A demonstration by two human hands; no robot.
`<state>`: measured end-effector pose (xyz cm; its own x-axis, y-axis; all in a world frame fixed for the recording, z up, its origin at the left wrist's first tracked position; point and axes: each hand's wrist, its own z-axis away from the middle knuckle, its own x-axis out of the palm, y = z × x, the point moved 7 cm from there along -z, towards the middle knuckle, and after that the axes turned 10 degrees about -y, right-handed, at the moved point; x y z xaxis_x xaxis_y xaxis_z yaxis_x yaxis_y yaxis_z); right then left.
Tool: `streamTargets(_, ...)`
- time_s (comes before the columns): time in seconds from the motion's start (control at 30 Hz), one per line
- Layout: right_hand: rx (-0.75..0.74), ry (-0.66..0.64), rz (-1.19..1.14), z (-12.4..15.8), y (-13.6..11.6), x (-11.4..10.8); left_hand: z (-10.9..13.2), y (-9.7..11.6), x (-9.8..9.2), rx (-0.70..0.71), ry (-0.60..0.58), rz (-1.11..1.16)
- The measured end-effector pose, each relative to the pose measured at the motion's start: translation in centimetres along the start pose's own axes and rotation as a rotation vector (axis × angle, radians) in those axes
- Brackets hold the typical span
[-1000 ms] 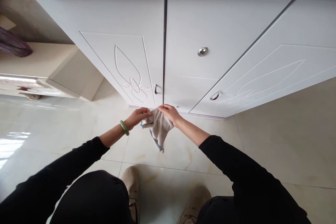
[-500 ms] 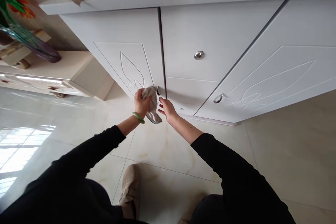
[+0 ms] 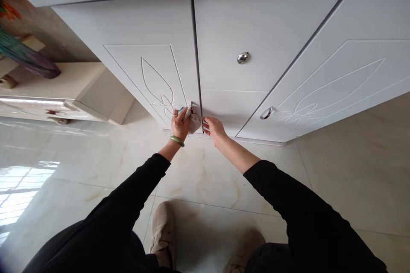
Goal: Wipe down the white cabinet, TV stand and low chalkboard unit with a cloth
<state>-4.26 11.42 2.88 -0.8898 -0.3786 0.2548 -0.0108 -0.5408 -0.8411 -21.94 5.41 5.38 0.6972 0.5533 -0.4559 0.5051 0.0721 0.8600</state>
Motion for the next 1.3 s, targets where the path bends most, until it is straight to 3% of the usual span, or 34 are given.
streamTargets(0.13,-0.099,-0.086,0.167,0.1,-0.7,1.6,0.9,0.4,-1.3,-0.075,0.000,0.024)
streamTargets(0.23,-0.131,-0.086,0.283,0.9,-1.0,2.0,2.5,-0.4,-1.4,-0.218,-0.039,0.269)
streamTargets(0.37,-0.235,-0.136,0.343,1.9,-1.8,1.9,4.0,0.2,0.5,-0.226,-0.301,0.566)
streamTargets(0.47,-0.246,-0.252,0.351,2.1,-1.9,1.6,4.0,1.4,1.3,-0.207,-0.492,0.572)
streamTargets(0.57,-0.237,-0.284,0.331,1.9,-2.2,0.5,3.2,2.2,1.1,-0.192,-0.572,0.577)
streamTargets(0.77,-0.304,-0.204,0.324,1.9,-4.3,-1.6,2.2,1.9,0.6,-0.172,-0.570,0.537)
streamTargets(1.0,-0.349,-0.143,0.282,2.2,-5.2,-1.9,2.5,1.4,1.7,-0.172,-0.648,0.436)
streamTargets(1.07,-0.353,-0.133,0.288,2.3,-5.2,-2.0,2.2,1.4,1.3,-0.139,-0.580,0.467)
streamTargets(1.2,-0.211,-0.295,0.457,2.2,-3.5,-0.7,1.7,1.2,0.1,-0.130,-0.352,0.510)
streamTargets(1.3,-0.151,-0.419,0.492,2.3,-2.4,0.8,2.0,1.8,0.9,-0.119,-0.337,0.487)
